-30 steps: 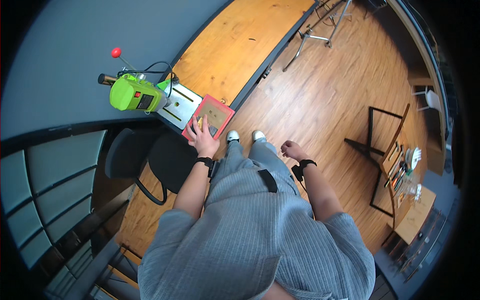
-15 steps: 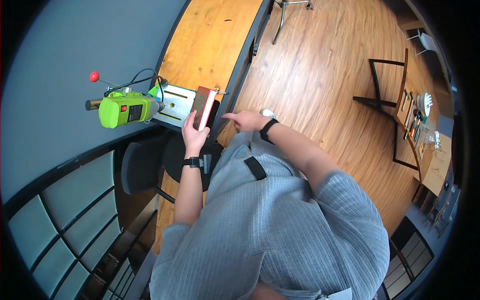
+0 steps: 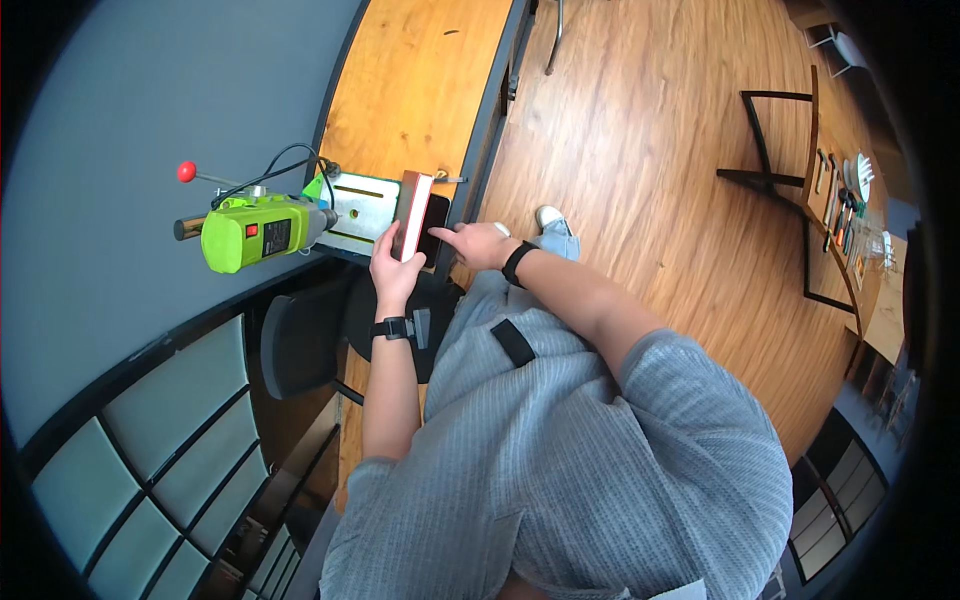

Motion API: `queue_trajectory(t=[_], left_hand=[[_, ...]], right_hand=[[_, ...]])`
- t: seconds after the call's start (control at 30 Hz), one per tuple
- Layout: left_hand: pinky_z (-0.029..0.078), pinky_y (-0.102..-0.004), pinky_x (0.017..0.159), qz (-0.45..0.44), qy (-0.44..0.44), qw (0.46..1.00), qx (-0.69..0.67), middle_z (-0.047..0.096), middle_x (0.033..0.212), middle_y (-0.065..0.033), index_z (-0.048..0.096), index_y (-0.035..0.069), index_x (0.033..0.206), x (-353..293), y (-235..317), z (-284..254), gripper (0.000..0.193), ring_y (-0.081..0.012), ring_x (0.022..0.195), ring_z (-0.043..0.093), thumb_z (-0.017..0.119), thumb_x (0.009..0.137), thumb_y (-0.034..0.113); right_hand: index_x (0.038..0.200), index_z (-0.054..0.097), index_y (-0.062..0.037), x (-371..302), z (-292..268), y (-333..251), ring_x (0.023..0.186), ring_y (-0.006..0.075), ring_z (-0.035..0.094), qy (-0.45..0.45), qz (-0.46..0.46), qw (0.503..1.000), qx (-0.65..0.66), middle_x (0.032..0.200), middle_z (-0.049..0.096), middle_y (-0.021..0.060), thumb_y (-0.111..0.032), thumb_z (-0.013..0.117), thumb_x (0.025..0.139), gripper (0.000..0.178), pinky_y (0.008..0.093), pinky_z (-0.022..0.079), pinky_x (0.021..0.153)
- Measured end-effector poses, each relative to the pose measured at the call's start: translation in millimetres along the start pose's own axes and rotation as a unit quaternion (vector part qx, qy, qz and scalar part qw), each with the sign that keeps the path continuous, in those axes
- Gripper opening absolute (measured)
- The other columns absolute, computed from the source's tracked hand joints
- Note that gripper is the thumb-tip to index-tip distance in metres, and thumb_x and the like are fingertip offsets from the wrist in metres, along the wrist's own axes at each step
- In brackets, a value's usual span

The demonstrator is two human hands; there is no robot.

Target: Organize various hand tools by moving them from a workbench to a central table.

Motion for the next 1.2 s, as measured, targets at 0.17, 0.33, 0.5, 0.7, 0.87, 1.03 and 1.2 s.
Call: queue_trajectory(t=[0.17, 0.33, 0.5, 0.7, 0.87, 1.03, 1.2], left_hand=[[0.045, -0.0371, 0.103, -0.035, -0.021, 0.998, -0.036, 0.059, 0.127, -0.0157, 0.058, 0.003, 0.13, 2, -2, 1, 0.069, -0.0289, 0.119, 0.058, 0.074, 0.063, 0.008], [0.045, -0.0367, 0.102, -0.055, -0.032, 0.997, -0.035, 0.058, 0.127, -0.0156, 0.058, 0.002, 0.13, 4, -8, 2, 0.069, -0.0273, 0.118, 0.058, 0.075, 0.064, 0.008], [0.051, -0.0302, 0.083, -0.003, -0.022, 0.999, -0.044, 0.066, 0.105, -0.0097, 0.054, 0.003, 0.135, 5, -16, 5, 0.067, -0.0157, 0.092, 0.062, 0.069, 0.07, 0.001], [0.045, -0.0369, 0.102, -0.05, -0.032, 0.997, -0.05, 0.058, 0.125, -0.0155, 0.056, 0.002, 0.131, 1, -9, 6, 0.069, -0.0274, 0.116, 0.058, 0.075, 0.065, 0.005], [0.046, -0.0356, 0.097, 0.016, -0.002, 0.999, 0.031, 0.057, 0.124, -0.0125, 0.055, 0.004, 0.133, -7, 3, 8, 0.07, -0.024, 0.111, 0.058, 0.073, 0.066, 0.006], [0.044, -0.0406, 0.104, 0.035, 0.021, 0.999, 0.035, 0.056, 0.125, -0.0166, 0.056, 0.004, 0.127, -10, 24, 21, 0.069, -0.0339, 0.116, 0.056, 0.074, 0.06, 0.006], [0.035, -0.0448, 0.108, 0.042, 0.045, 0.995, 0.084, 0.051, 0.13, -0.0142, 0.052, 0.007, 0.131, -16, 22, 31, 0.074, -0.0339, 0.124, 0.047, 0.074, 0.06, 0.008]], right_hand=[[0.142, 0.043, -0.0169, 6, 21, -6, 0.086, 0.0376, 0.068, -0.008, -0.037, 0.984, 0.176, 0.092, 0.069, 0.0208, -0.015, 0.057, 0.083, 0.061, 0.0454, 0.054, 0.077], [0.14, 0.043, -0.0062, 11, 31, -12, 0.078, 0.026, 0.069, -0.085, -0.008, 0.925, 0.371, 0.084, 0.07, 0.0144, -0.012, 0.059, 0.083, 0.06, 0.0379, 0.055, 0.072], [0.133, 0.051, -0.0011, 10, 26, -4, 0.076, 0.0232, 0.068, -0.043, 0.002, 0.912, 0.409, 0.083, 0.069, 0.013, -0.007, 0.057, 0.082, 0.052, 0.0354, 0.054, 0.071], [0.102, 0.06, -0.0039, 4, -23, 31, 0.092, 0.0403, 0.059, 0.457, 0.068, 0.864, 0.202, 0.095, 0.058, 0.0183, -0.009, 0.055, 0.087, 0.016, 0.0455, 0.051, 0.083], [0.105, 0.064, -0.0075, 28, -59, 40, 0.105, 0.0297, 0.055, 0.363, 0.006, 0.931, -0.029, 0.102, 0.057, 0.0115, -0.008, 0.056, 0.083, 0.024, 0.0381, 0.049, 0.09], [0.104, 0.065, -0.0067, 47, -52, 65, 0.105, 0.0288, 0.055, 0.317, 0.01, 0.947, -0.059, 0.102, 0.058, 0.0111, -0.006, 0.056, 0.082, 0.024, 0.0367, 0.05, 0.091], [0.094, 0.064, -0.0045, 44, -59, 74, 0.103, 0.031, 0.057, 0.335, 0.042, 0.941, -0.017, 0.1, 0.058, 0.0132, -0.004, 0.06, 0.078, 0.017, 0.0402, 0.053, 0.087]])
Point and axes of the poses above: each hand's wrist, its own x-axis towards the middle knuckle, its own z-axis out of the palm, y = z × x, the point moved 3 cm from there along x, towards the middle knuckle
